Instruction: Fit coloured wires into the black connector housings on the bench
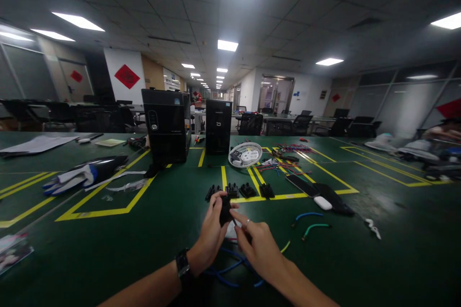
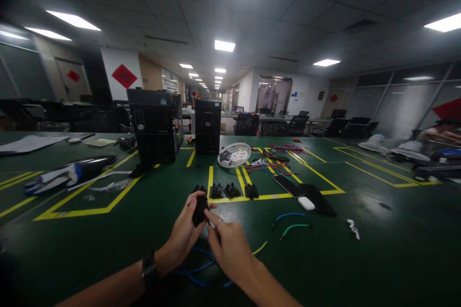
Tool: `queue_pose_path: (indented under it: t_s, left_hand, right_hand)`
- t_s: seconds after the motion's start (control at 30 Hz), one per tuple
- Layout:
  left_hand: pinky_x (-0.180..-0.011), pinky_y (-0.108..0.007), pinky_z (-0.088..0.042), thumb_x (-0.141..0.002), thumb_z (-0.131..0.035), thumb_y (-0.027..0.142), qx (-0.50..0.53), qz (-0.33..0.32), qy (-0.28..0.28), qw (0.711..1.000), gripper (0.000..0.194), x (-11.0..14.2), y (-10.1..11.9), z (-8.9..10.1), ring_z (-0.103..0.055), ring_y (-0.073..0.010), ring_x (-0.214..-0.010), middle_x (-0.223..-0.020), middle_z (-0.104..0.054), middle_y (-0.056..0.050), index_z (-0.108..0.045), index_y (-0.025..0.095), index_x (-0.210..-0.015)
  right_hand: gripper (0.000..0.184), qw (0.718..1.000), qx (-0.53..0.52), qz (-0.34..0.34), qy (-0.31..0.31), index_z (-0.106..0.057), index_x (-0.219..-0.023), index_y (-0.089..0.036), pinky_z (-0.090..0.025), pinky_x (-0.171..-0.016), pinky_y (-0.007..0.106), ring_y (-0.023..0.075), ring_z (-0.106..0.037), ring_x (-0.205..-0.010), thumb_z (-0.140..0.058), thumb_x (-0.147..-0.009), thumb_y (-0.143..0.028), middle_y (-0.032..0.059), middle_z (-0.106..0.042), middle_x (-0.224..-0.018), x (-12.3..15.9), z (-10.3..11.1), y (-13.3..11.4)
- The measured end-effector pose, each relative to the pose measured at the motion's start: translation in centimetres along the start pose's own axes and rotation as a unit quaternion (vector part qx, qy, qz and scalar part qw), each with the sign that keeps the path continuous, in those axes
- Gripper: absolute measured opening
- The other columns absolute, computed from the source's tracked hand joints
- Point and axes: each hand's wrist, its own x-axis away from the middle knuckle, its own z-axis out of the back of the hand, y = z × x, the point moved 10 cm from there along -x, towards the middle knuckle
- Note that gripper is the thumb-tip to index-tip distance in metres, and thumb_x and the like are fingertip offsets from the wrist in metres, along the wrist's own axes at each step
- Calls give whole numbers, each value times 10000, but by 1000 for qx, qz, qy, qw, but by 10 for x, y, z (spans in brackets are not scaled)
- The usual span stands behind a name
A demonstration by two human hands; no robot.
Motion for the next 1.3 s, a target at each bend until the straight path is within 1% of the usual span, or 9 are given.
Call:
queue_pose_path:
  t_s: [0.3,0.5,0.6,0.73,0.87,1.03,1.1,1.2,1.3]
  left_hand:
    - [-686,-288,-526,-880,-558,350,67,39,90,993,175,6,-8,4,-650,-163,-742,-839,-650,-33,-536,237,-1012]
    - [-676,-238,-488,-851,-554,514,-143,-131,56,979,310,-2,37,2,-595,-140,-734,-838,-599,-4,-565,231,-977]
    - [-615,-233,-465,-860,-517,544,-217,-189,25,957,345,-6,46,-3,-566,-135,-654,-759,-552,7,-546,218,-969]
    - [-567,-218,-445,-873,-503,531,-229,-195,48,952,309,-12,46,-4,-539,-118,-600,-738,-521,23,-512,226,-922]
    - [-579,-226,-465,-899,-459,511,-133,-217,77,964,263,-29,67,-25,-568,-110,-596,-768,-537,35,-449,250,-935]
    - [-582,-273,-497,-974,-267,435,15,-219,204,954,221,-78,119,-14,-571,-100,-492,-670,-503,66,-363,247,-907]
    - [-593,-263,-497,-971,-291,430,-13,-227,178,957,220,-95,135,-14,-593,-102,-512,-667,-541,57,-380,237,-916]
    - [-597,-237,-481,-931,-414,450,-103,-181,83,974,240,-103,117,-25,-608,-116,-567,-661,-596,28,-445,212,-925]
    - [-583,-228,-461,-903,-478,440,-141,-71,31,987,250,-94,58,-30,-596,-125,-589,-666,-614,8,-510,193,-930]
  right_hand:
    - [472,1000,8,23,-7,-419,-1421,-118,-446,-552,228,135,-564,-501,-360,-963,-216,26,-649,-607,5,-19,-10]
    - [433,999,11,-40,6,-445,-1385,-167,-437,-593,225,146,-611,-564,-434,-956,-226,-13,-657,-615,-2,-9,3]
    - [258,998,43,-56,9,-644,-1122,-164,-419,-611,226,160,-653,-653,-461,-950,-227,27,-705,-703,-7,2,6]
    - [287,994,99,-24,-40,-713,-823,-184,-415,-657,229,170,-677,-738,-467,-956,-250,58,-739,-801,-26,19,-6]
    - [331,995,96,-19,26,-700,-881,-183,-417,-672,228,165,-676,-763,-401,-993,-273,60,-737,-840,-40,34,-16]
    - [262,989,138,-51,-30,-675,-926,-166,-423,-633,227,171,-675,-717,-420,-976,-195,61,-724,-800,-18,-20,-1]
    - [274,984,155,-37,-80,-674,-901,-173,-439,-653,234,176,-669,-732,-413,-979,-212,59,-708,-783,-8,-36,2]
    - [227,983,177,2,-54,-666,-959,-184,-471,-784,311,226,-636,-905,-465,-962,-290,87,-672,-927,-11,-21,-5]
    - [357,983,167,26,76,-547,-1219,-184,-425,-966,445,292,-502,-1176,-596,-884,-299,147,-525,-1255,-25,28,-10]
